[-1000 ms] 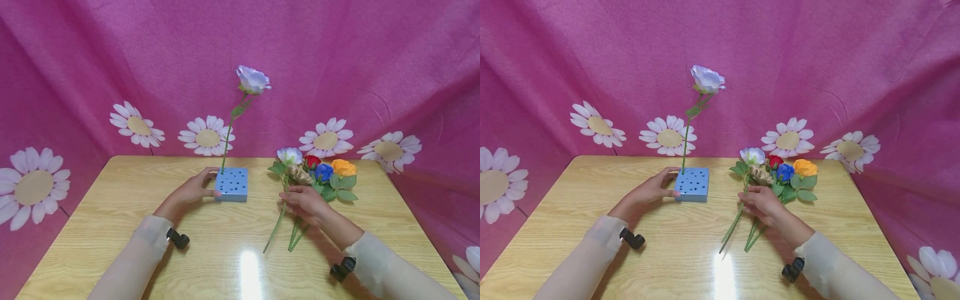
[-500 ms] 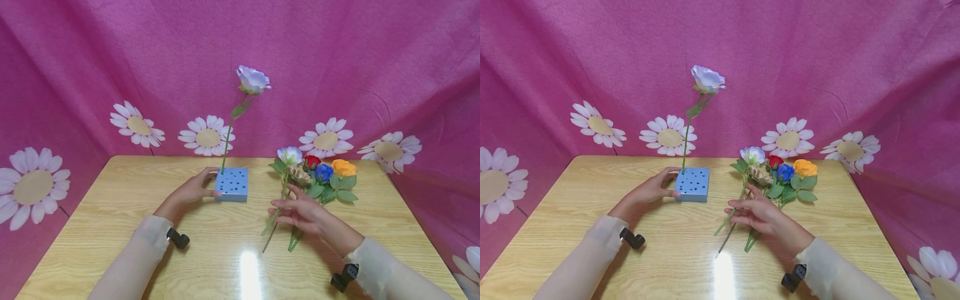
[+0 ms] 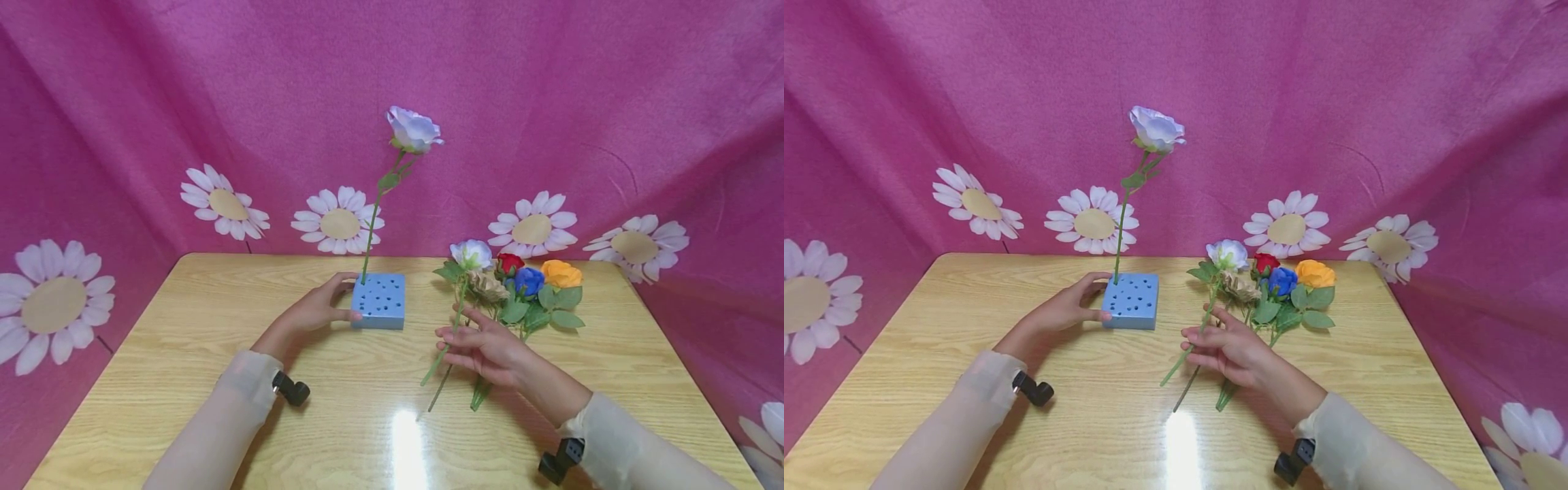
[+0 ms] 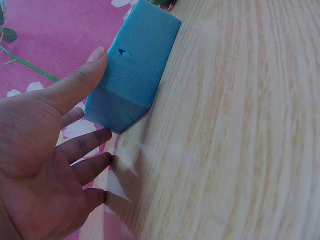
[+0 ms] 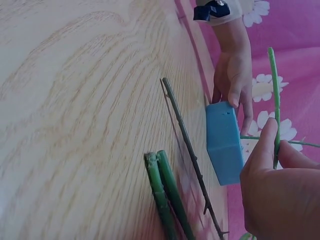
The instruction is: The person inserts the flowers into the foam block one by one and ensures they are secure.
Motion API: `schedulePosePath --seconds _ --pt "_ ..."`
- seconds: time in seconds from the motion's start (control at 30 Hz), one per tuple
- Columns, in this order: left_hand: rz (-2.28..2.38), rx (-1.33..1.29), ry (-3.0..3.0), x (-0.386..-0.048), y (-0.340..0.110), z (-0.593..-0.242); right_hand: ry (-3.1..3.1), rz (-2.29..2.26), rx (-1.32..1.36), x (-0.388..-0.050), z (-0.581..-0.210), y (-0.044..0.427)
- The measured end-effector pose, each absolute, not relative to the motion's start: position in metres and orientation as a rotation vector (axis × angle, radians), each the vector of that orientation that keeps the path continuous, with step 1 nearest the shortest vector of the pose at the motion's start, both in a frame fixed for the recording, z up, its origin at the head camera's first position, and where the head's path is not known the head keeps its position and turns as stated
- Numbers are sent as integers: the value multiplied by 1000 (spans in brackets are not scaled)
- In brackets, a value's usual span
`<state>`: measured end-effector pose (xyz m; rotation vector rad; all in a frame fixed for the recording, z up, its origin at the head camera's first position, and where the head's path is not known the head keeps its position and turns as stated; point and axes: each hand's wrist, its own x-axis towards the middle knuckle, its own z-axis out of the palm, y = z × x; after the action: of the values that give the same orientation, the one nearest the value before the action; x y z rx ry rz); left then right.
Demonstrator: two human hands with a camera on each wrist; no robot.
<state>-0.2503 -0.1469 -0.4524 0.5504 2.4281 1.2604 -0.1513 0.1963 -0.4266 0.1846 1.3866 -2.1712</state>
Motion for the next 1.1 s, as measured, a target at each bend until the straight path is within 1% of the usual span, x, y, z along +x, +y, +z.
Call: schedulePosePath --seconds 1.1 --pt "1250 549 2436 -251 -146 -454 1616 -2190 60 -136 -415 175"
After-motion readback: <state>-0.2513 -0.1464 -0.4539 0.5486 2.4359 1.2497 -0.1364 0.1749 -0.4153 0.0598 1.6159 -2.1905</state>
